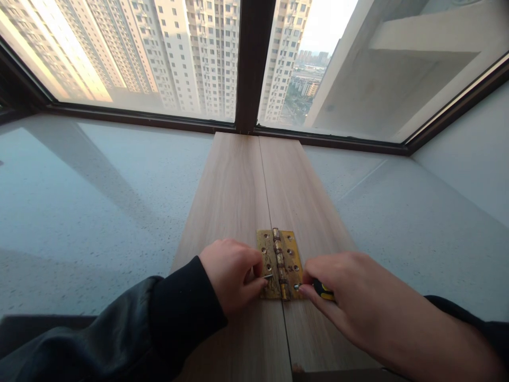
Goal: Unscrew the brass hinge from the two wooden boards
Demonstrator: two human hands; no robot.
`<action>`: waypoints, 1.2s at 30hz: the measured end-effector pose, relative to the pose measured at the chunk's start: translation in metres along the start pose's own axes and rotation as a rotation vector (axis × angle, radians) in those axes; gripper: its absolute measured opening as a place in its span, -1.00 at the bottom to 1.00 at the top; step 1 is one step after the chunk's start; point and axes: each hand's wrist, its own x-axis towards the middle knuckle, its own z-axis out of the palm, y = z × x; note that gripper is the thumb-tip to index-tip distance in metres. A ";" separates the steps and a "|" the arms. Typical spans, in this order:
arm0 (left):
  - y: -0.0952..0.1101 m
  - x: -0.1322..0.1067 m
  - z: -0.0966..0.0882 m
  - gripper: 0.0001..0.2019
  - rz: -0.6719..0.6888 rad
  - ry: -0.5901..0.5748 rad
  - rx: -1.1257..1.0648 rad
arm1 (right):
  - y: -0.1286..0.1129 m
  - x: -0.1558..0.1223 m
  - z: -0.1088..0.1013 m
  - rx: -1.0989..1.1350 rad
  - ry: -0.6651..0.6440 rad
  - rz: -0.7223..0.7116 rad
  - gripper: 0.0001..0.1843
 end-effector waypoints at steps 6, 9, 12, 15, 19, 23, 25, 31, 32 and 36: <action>-0.001 -0.001 -0.006 -0.86 -0.032 -0.023 -0.126 | -0.012 -0.002 0.003 -0.144 -0.110 0.008 -0.74; -0.003 -0.003 -0.013 -0.82 -0.182 -0.183 -0.663 | -0.016 0.001 -0.001 -0.158 -0.125 -0.056 -0.74; -0.008 -0.003 -0.017 -0.79 -0.284 -0.385 -1.229 | -0.014 0.004 -0.004 -0.133 -0.098 -0.185 -0.75; -0.012 0.000 -0.014 -0.84 -0.238 -0.363 -1.517 | -0.007 0.006 -0.006 -0.088 -0.098 -0.264 -0.76; -0.012 0.008 -0.008 -0.81 -0.169 -0.370 -1.670 | -0.001 0.005 -0.011 0.002 -0.103 -0.293 -0.78; -0.005 0.017 -0.006 -0.77 -0.121 -0.359 -1.504 | 0.000 0.005 -0.014 0.029 -0.066 -0.383 -0.82; 0.000 0.021 -0.004 -0.79 -0.087 -0.256 -1.238 | 0.001 0.003 -0.014 0.029 -0.040 -0.421 -0.82; 0.021 0.031 0.003 -0.85 0.158 -0.014 -0.341 | 0.016 -0.005 -0.018 0.044 0.067 -0.373 -0.79; 0.024 0.032 0.004 -0.82 0.201 -0.008 -0.233 | 0.019 -0.005 -0.020 0.036 0.087 -0.352 -0.79; 0.033 0.034 0.002 -0.87 0.286 -0.048 0.072 | 0.031 -0.003 -0.032 0.018 0.181 -0.294 -0.79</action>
